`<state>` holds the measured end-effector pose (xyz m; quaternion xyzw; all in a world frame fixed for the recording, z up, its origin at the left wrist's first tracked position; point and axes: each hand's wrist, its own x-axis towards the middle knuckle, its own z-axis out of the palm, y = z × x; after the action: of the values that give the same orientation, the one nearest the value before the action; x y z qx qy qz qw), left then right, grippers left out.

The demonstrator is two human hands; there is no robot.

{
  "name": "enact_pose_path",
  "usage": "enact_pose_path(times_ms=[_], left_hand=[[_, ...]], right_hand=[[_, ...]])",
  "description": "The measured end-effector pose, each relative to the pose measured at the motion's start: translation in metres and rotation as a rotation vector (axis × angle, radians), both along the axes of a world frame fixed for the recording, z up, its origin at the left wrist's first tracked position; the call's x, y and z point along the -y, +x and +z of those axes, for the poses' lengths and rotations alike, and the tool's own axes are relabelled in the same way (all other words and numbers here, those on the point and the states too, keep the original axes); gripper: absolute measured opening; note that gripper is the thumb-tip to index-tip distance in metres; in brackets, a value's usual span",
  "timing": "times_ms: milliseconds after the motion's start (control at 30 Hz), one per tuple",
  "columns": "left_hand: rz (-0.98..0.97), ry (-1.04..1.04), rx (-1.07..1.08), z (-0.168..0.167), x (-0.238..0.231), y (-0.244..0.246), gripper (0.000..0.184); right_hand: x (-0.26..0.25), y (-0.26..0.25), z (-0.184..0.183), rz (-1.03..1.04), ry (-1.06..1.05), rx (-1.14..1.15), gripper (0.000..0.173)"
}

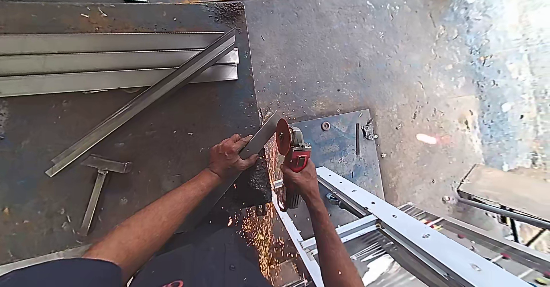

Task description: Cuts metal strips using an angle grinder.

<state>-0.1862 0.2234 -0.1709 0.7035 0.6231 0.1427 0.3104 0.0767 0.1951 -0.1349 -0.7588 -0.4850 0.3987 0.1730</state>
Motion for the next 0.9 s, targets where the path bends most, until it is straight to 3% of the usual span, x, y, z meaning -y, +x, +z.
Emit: enact_pose_path(times_ms=[900], left_hand=[[-0.02, -0.045, -0.005, 0.0061, -0.0033, 0.0007, 0.067]], right_hand=[[-0.0083, 0.0025, -0.0016, 0.013, -0.01, 0.0, 0.071]])
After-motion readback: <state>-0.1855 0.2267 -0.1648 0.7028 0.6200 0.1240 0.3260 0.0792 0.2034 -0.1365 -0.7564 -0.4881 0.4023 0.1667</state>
